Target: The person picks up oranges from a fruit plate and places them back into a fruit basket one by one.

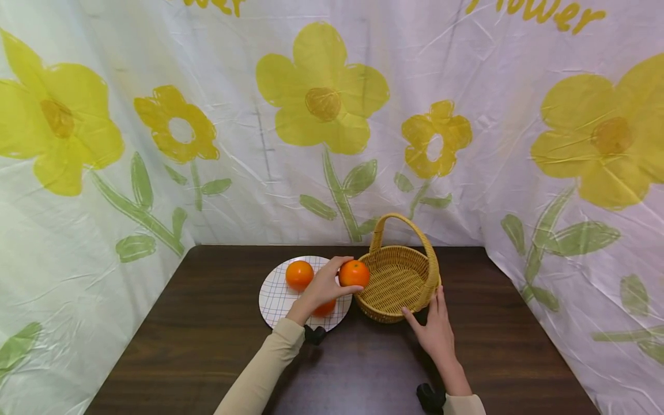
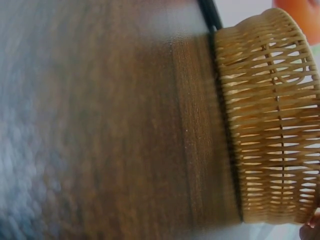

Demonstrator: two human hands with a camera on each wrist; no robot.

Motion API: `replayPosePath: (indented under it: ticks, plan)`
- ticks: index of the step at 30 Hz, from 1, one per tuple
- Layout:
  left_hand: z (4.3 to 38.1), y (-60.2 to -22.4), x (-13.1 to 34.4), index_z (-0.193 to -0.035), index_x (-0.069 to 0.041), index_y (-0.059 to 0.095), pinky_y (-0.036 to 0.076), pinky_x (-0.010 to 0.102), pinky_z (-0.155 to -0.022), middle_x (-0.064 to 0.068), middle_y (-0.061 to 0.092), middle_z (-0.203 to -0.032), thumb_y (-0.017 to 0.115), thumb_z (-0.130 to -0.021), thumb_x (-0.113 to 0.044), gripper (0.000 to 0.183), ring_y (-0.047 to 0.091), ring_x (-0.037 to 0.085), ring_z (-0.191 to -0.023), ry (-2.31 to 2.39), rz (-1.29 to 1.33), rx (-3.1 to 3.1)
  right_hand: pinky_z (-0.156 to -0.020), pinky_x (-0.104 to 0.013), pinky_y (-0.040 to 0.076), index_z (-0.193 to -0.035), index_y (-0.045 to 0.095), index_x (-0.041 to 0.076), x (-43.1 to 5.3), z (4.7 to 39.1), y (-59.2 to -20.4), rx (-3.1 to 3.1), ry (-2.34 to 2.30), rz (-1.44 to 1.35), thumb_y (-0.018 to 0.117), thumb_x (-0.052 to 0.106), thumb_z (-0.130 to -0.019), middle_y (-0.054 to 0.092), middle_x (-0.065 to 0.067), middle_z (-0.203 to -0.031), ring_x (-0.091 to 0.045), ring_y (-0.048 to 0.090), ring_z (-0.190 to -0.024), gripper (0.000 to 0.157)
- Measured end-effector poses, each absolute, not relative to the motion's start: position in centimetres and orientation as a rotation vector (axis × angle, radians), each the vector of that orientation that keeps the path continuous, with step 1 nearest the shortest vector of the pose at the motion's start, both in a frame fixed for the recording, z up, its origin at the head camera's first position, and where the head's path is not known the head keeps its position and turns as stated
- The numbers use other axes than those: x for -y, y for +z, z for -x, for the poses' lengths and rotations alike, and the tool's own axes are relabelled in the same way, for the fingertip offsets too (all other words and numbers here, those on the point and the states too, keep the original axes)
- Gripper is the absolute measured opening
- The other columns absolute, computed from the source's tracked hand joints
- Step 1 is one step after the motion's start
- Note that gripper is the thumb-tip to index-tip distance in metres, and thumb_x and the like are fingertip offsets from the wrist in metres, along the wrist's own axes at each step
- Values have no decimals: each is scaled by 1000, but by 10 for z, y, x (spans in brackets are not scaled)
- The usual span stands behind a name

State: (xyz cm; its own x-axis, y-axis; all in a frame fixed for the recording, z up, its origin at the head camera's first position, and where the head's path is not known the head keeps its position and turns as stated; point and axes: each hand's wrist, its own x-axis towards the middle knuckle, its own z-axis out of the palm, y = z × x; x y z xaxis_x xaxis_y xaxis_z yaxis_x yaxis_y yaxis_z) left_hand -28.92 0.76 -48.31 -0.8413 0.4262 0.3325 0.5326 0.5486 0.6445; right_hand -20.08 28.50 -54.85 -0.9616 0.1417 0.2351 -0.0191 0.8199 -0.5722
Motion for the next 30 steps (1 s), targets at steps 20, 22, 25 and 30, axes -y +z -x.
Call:
replayPosePath:
  ticks: [20,22,25,30]
  plan:
    - [296,-488,-26,-136,-16,45,50,31,-83,0,50,-125,71,-74,-52,77,57,16,-102,-1263,831,2639,-75,-69,38,-149,-5,25,-286,202,-553,2722,871,101,55,53,-87,-11,-5,-155,-48,21,-132,92]
    - [298,-489,-28,-136,-16,45,50,32,-83,0,50,-125,72,-74,-51,76,57,16,-102,-1267,831,2636,-76,-69,37,-149,-5,24,-286,202,-553,2723,874,100,55,53,-87,-12,-4,-155,-48,21,-133,92]
    - [301,-491,-30,-136,-17,45,50,31,-83,0,50,-125,71,-74,-52,77,57,16,-102,-1268,826,2637,-77,-70,36,-149,-6,24,-286,202,-553,2721,877,99,55,53,-87,-13,-3,-155,-48,20,-133,92]
    - [306,-493,-34,-135,-18,46,50,31,-83,-1,50,-125,70,-73,-56,77,57,15,-101,-1254,810,2639,-77,-70,36,-149,-5,25,-286,203,-553,2719,877,100,55,53,-87,-13,-3,-155,-48,20,-133,91]
